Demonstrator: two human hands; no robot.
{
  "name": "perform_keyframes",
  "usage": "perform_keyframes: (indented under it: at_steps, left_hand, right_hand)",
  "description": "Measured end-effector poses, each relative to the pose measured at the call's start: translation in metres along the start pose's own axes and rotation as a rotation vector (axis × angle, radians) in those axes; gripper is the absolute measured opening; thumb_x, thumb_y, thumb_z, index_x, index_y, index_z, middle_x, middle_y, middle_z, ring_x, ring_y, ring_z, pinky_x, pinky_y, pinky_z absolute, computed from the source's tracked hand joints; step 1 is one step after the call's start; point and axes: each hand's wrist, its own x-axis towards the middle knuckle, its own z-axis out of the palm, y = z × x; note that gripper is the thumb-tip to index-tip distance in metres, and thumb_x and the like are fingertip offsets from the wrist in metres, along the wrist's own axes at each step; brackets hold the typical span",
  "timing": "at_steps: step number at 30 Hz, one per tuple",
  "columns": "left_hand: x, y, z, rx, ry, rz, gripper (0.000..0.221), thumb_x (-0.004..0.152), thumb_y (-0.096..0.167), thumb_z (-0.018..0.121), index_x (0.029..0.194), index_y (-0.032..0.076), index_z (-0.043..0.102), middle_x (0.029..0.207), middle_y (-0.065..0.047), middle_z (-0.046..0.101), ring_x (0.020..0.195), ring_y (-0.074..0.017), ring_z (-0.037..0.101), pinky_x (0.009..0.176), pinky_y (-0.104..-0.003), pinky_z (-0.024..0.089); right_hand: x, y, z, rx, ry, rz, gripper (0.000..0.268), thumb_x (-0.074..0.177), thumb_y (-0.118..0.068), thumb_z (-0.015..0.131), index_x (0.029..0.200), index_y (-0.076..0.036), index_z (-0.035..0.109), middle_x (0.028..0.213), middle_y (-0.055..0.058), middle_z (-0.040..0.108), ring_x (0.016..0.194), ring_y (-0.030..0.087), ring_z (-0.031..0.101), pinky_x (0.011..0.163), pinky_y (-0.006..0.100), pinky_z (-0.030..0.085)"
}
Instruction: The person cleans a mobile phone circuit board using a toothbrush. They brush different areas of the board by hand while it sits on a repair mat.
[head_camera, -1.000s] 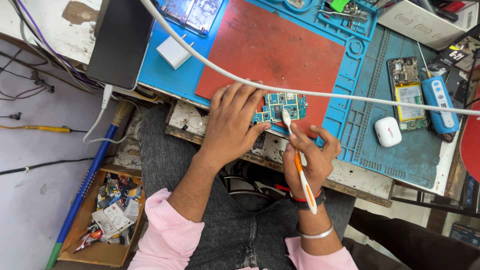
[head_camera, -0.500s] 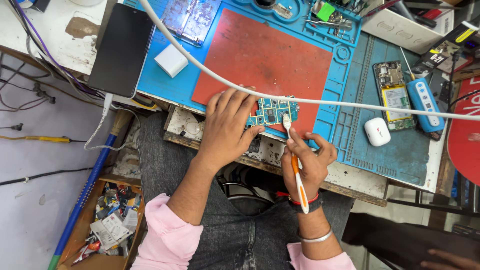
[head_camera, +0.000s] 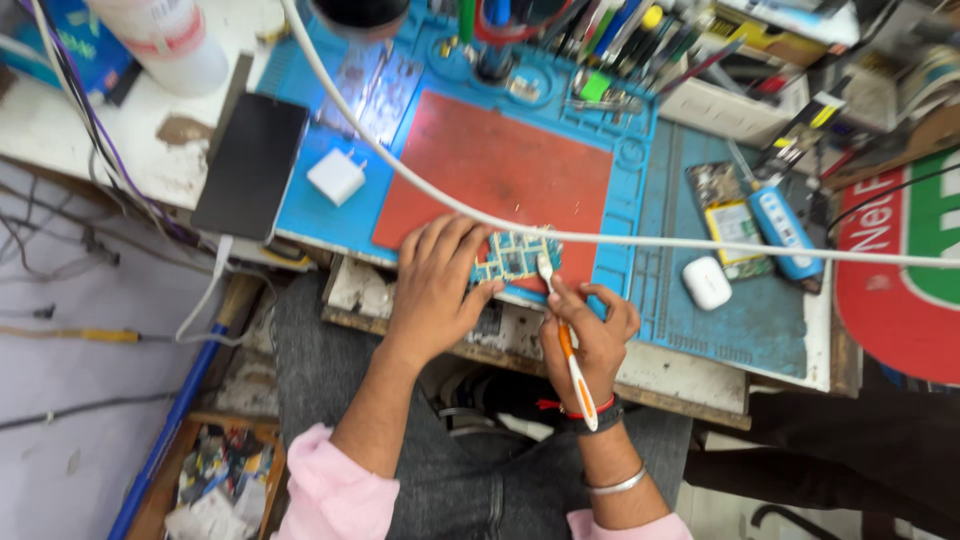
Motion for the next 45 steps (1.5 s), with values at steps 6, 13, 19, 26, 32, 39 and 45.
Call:
perform_keyframes:
  at_steps: [6, 13, 19, 26, 32, 39, 45]
  left_hand:
    - [0.008, 0.005, -0.006, -0.021, -0.011, -0.011, 0.062, 0.080, 0.033, 0.079, 0.132, 0.004, 0.060, 0.139, -0.011, 0.056, 0.137, -0.0307, 0.046, 0.113, -0.050, 0.029]
    - [0.034, 0.011, -0.010, -0.041, -0.125, 0.004, 0.071, 0.068, 0.039, 0.087, 0.127, 0.008, 0.064, 0.125, -0.010, 0.060, 0.124, -0.0310, 0.049, 0.104, -0.049, 0.034]
    - [0.037, 0.008, -0.002, -0.096, -0.148, 0.035, 0.059, 0.072, 0.038, 0.087, 0.124, 0.016, 0.069, 0.118, -0.004, 0.064, 0.119, -0.0258, 0.056, 0.102, -0.045, 0.038]
    - [0.036, 0.013, -0.005, -0.112, -0.110, 0.009, 0.064, 0.070, 0.035, 0.089, 0.124, 0.011, 0.066, 0.121, -0.006, 0.065, 0.119, -0.0293, 0.056, 0.101, -0.046, 0.039]
    - [0.036, 0.009, -0.006, -0.154, -0.083, 0.036, 0.064, 0.070, 0.030, 0.087, 0.128, 0.011, 0.065, 0.122, -0.007, 0.066, 0.120, -0.0295, 0.057, 0.102, -0.046, 0.040]
    - [0.035, 0.008, -0.007, -0.168, -0.079, 0.046, 0.065, 0.069, 0.024, 0.083, 0.130, 0.010, 0.065, 0.123, -0.008, 0.067, 0.119, -0.0297, 0.058, 0.102, -0.046, 0.040]
    - [0.036, 0.008, -0.007, -0.184, -0.057, 0.030, 0.066, 0.064, 0.024, 0.083, 0.126, 0.009, 0.065, 0.123, -0.009, 0.066, 0.119, -0.0308, 0.058, 0.101, -0.046, 0.041]
  right_hand:
    - [0.010, 0.007, 0.006, 0.043, 0.048, -0.055, 0.022, 0.079, -0.005, 0.074, 0.102, -0.008, 0.074, 0.117, 0.004, 0.077, 0.114, 0.025, 0.061, 0.108, 0.042, 0.034]
    - [-0.003, 0.000, 0.006, 0.081, 0.064, -0.013, 0.025, 0.081, -0.005, 0.074, 0.106, -0.008, 0.075, 0.122, 0.004, 0.076, 0.117, 0.028, 0.060, 0.106, 0.040, 0.038]
    - [0.004, -0.002, 0.011, 0.090, 0.072, 0.010, 0.025, 0.083, -0.007, 0.075, 0.108, -0.010, 0.075, 0.121, 0.003, 0.076, 0.117, 0.026, 0.061, 0.106, 0.041, 0.038]
    - [0.004, -0.005, 0.011, 0.041, 0.069, 0.003, 0.025, 0.082, -0.008, 0.075, 0.107, -0.009, 0.076, 0.116, 0.003, 0.077, 0.116, 0.026, 0.060, 0.105, 0.042, 0.036]
    - [-0.004, -0.003, 0.010, 0.050, 0.085, -0.008, 0.026, 0.081, -0.006, 0.073, 0.107, -0.007, 0.074, 0.118, 0.005, 0.077, 0.117, 0.028, 0.060, 0.107, 0.043, 0.035]
    - [0.000, -0.003, 0.019, 0.042, 0.043, 0.011, 0.033, 0.084, -0.003, 0.069, 0.117, -0.003, 0.071, 0.129, 0.009, 0.071, 0.122, 0.030, 0.057, 0.110, 0.044, 0.035]
    - [-0.001, -0.009, 0.012, 0.046, 0.026, -0.022, 0.040, 0.087, -0.002, 0.064, 0.127, -0.001, 0.066, 0.133, 0.013, 0.069, 0.127, 0.031, 0.056, 0.114, 0.047, 0.031]
